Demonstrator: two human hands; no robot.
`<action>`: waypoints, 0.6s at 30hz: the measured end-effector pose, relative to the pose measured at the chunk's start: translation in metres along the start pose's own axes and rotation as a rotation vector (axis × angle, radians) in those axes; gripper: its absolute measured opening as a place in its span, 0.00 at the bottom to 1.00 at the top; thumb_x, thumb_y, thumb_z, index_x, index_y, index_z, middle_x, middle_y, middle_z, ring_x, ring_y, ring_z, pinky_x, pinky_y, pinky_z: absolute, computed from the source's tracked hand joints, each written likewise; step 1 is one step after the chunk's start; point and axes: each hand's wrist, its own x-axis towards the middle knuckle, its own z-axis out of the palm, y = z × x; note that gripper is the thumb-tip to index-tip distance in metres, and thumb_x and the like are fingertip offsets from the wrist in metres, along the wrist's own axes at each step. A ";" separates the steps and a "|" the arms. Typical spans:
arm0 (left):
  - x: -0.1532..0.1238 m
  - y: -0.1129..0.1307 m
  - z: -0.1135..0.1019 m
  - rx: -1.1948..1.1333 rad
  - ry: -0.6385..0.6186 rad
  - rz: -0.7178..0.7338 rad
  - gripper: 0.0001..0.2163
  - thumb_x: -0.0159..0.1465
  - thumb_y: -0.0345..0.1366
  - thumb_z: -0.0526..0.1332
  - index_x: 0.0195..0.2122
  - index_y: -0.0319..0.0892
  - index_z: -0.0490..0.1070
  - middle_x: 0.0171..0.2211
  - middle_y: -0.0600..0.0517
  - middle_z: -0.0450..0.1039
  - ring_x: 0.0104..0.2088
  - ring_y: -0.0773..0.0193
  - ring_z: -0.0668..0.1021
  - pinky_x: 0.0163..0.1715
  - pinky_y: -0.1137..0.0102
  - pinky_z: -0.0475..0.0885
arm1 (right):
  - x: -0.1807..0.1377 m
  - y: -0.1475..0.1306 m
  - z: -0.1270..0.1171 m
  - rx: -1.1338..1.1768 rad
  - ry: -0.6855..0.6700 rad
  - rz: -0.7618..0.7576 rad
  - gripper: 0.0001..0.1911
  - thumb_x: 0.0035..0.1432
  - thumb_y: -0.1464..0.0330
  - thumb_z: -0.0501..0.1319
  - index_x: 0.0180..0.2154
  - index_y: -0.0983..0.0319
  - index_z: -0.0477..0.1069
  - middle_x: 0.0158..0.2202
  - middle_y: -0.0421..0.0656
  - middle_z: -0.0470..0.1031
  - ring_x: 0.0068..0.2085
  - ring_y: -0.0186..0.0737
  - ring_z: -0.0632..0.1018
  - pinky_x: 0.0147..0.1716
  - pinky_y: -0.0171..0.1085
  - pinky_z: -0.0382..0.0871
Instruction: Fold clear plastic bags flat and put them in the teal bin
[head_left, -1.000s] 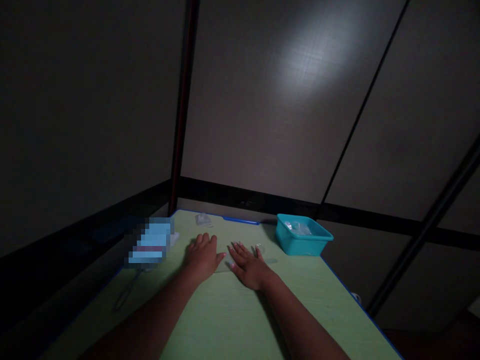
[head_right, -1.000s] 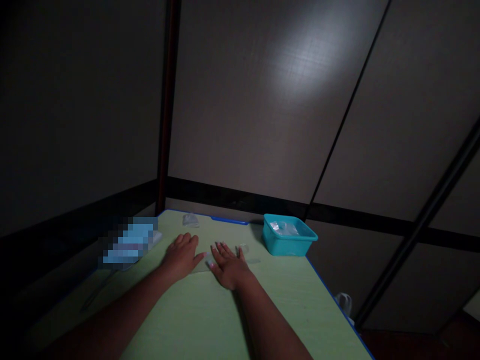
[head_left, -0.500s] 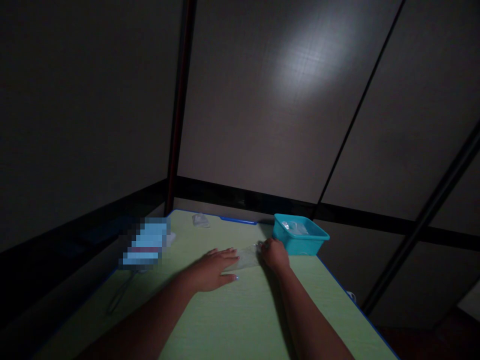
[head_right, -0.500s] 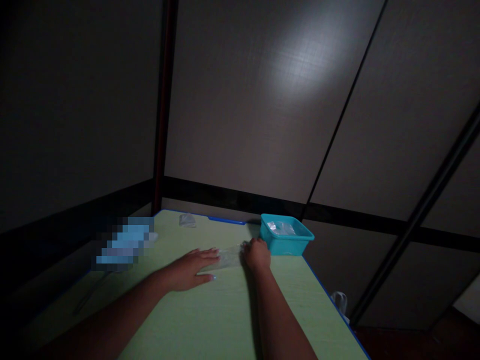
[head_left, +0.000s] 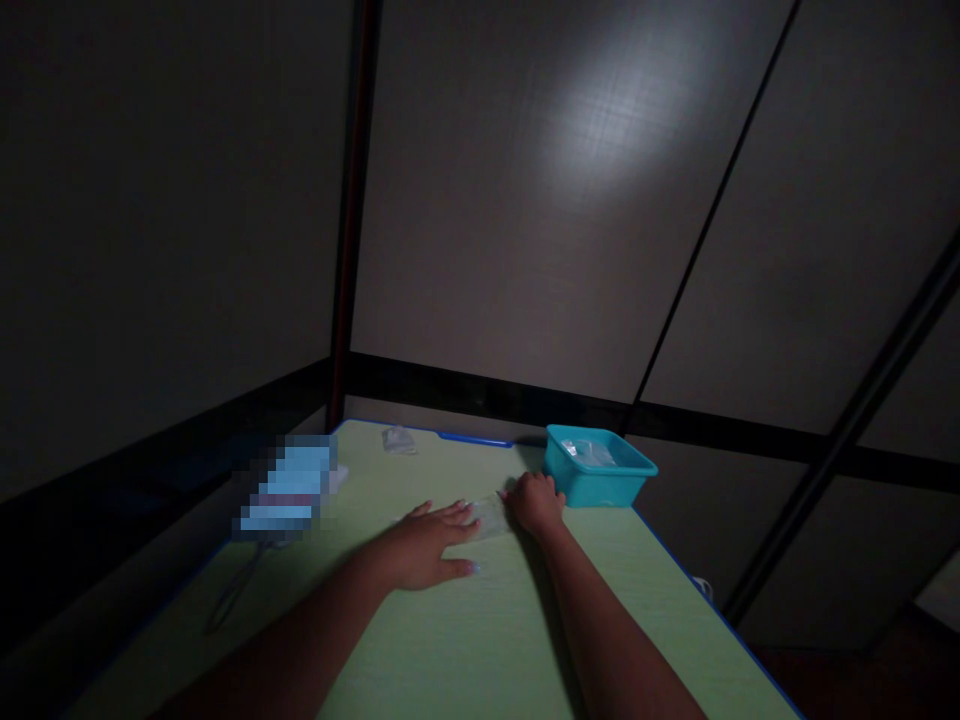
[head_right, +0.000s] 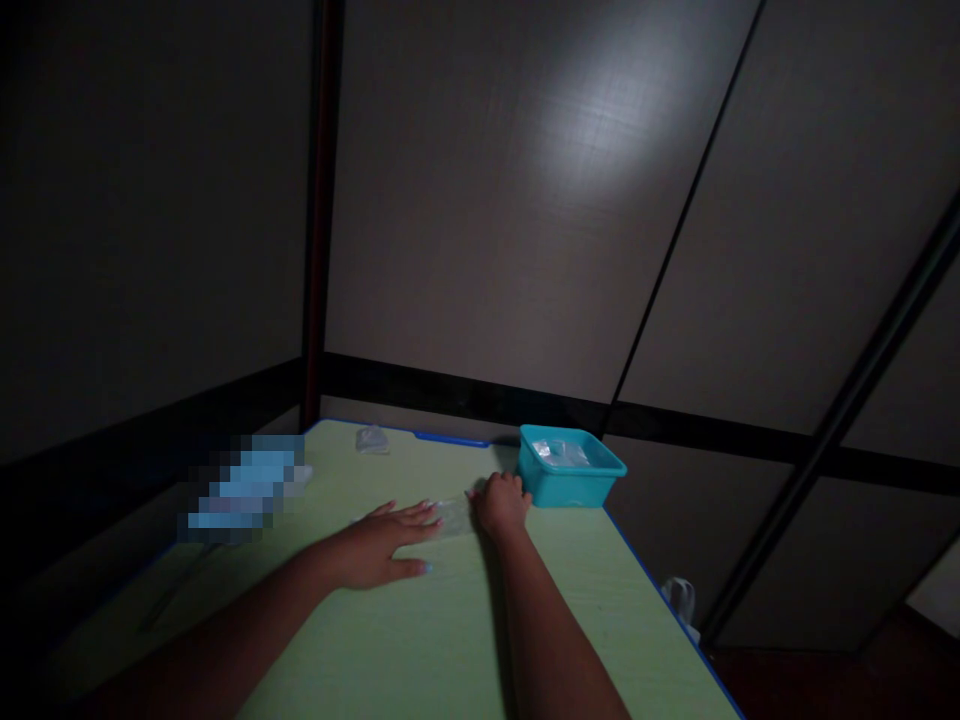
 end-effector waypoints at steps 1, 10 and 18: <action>0.000 0.001 0.000 -0.001 0.003 -0.001 0.27 0.59 0.55 0.49 0.58 0.57 0.47 0.62 0.53 0.42 0.61 0.57 0.49 0.55 0.51 0.43 | 0.000 0.000 0.000 -0.001 -0.012 -0.007 0.17 0.49 0.56 0.57 0.35 0.61 0.70 0.43 0.50 0.69 0.47 0.50 0.66 0.39 0.43 0.58; -0.003 0.004 -0.007 -0.046 0.115 0.005 0.26 0.58 0.54 0.51 0.58 0.56 0.50 0.61 0.51 0.47 0.60 0.57 0.52 0.55 0.52 0.45 | 0.000 0.005 -0.008 0.229 -0.013 -0.032 0.07 0.54 0.66 0.55 0.35 0.60 0.66 0.31 0.42 0.75 0.35 0.38 0.74 0.31 0.32 0.57; -0.004 -0.001 -0.007 -0.007 0.147 0.064 0.24 0.58 0.54 0.52 0.54 0.54 0.59 0.58 0.53 0.55 0.59 0.57 0.55 0.56 0.58 0.50 | 0.011 0.020 0.002 0.292 -0.038 -0.021 0.12 0.53 0.67 0.55 0.41 0.62 0.68 0.35 0.45 0.75 0.37 0.38 0.75 0.32 0.31 0.61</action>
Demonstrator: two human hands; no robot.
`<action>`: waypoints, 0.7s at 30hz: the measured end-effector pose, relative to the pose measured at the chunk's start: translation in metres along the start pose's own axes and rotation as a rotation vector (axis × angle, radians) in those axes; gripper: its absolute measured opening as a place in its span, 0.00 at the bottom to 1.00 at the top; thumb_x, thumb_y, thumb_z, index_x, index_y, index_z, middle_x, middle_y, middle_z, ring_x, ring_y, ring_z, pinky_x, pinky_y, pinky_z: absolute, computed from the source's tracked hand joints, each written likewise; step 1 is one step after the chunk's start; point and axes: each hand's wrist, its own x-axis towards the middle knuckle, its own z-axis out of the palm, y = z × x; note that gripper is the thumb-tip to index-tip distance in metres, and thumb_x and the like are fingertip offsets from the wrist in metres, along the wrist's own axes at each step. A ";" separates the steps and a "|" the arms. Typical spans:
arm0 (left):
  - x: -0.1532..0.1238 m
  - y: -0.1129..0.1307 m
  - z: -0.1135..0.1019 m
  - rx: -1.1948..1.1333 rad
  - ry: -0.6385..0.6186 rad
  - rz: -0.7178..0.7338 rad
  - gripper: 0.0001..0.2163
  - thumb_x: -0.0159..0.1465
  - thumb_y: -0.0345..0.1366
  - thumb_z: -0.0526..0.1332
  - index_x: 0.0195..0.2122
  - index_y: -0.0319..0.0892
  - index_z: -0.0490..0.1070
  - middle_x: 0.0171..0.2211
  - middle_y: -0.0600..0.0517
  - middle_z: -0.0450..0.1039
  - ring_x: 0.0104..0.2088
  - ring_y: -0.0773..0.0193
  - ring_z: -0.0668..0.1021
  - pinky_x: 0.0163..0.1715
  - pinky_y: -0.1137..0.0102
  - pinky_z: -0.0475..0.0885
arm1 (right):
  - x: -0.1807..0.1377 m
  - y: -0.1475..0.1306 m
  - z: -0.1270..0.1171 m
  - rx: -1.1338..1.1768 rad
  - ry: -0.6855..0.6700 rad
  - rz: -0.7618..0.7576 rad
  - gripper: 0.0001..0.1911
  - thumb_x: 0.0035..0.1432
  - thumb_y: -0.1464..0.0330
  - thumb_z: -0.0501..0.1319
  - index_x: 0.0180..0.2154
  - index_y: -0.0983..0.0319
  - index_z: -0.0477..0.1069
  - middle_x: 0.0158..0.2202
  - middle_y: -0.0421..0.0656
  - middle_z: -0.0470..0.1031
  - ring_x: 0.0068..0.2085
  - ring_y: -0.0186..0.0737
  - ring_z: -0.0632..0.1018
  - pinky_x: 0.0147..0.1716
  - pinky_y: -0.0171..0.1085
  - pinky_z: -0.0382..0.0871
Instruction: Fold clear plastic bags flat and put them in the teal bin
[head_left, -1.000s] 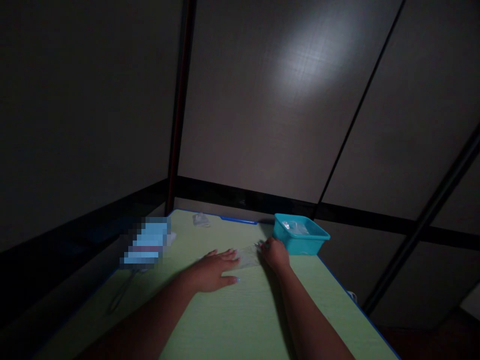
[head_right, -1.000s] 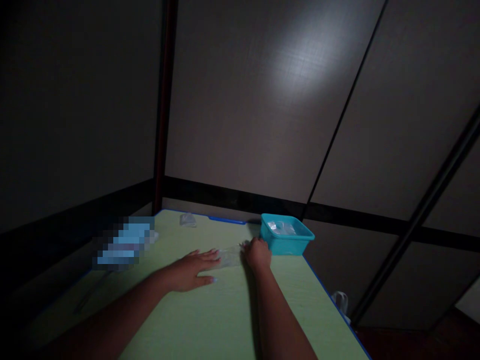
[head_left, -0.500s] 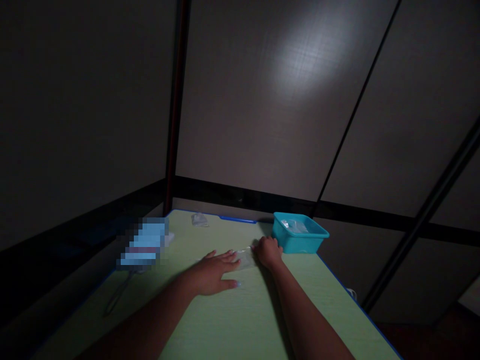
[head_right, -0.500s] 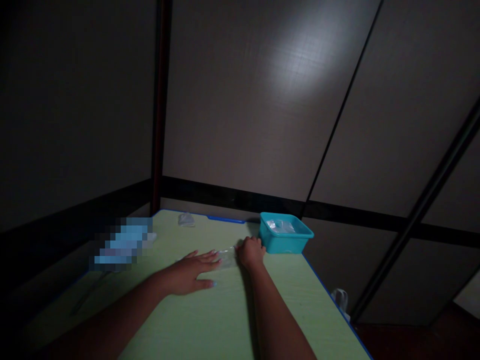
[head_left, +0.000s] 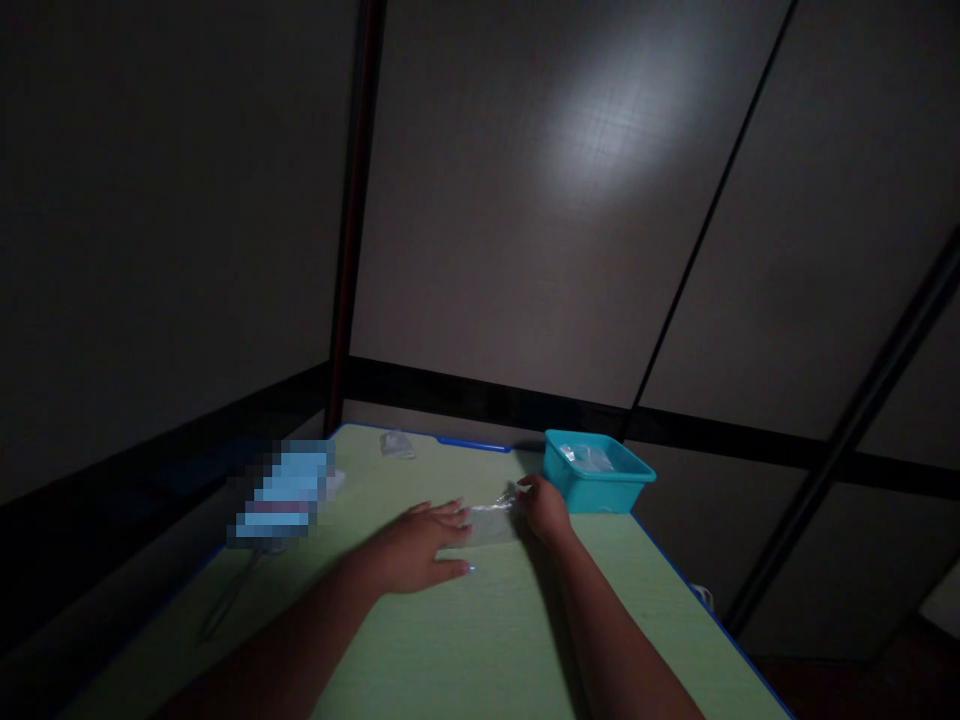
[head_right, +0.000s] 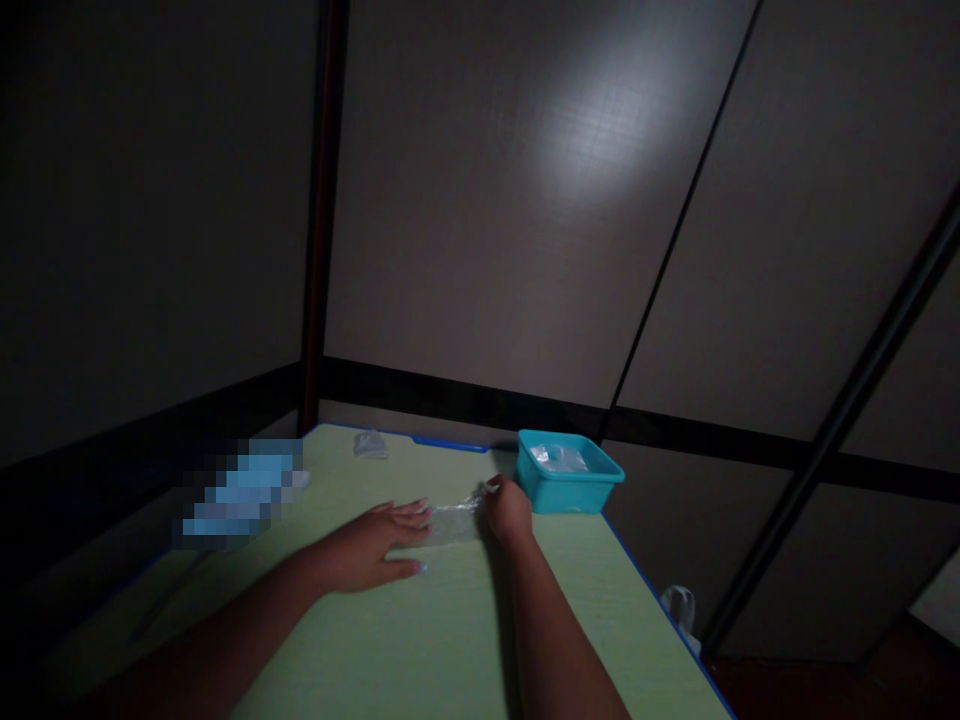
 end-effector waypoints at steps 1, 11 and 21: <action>0.000 0.000 0.001 0.002 -0.011 0.004 0.25 0.57 0.54 0.52 0.55 0.53 0.58 0.58 0.52 0.54 0.59 0.57 0.55 0.56 0.58 0.50 | 0.000 0.001 0.001 -0.005 -0.014 -0.001 0.13 0.53 0.67 0.55 0.41 0.63 0.68 0.36 0.46 0.75 0.38 0.39 0.74 0.33 0.31 0.61; -0.001 0.002 0.001 -0.020 -0.053 -0.028 0.26 0.57 0.54 0.52 0.56 0.53 0.55 0.59 0.51 0.52 0.58 0.56 0.57 0.55 0.55 0.49 | -0.003 0.016 -0.027 -0.190 -0.008 0.005 0.18 0.54 0.57 0.54 0.38 0.66 0.69 0.38 0.54 0.73 0.39 0.46 0.74 0.34 0.38 0.65; -0.001 0.000 0.001 -0.046 -0.040 -0.050 0.25 0.57 0.54 0.53 0.55 0.58 0.57 0.59 0.53 0.51 0.59 0.57 0.55 0.56 0.55 0.48 | -0.006 0.031 -0.032 -0.201 -0.164 0.121 0.20 0.43 0.55 0.61 0.29 0.66 0.72 0.32 0.54 0.75 0.34 0.47 0.76 0.29 0.38 0.65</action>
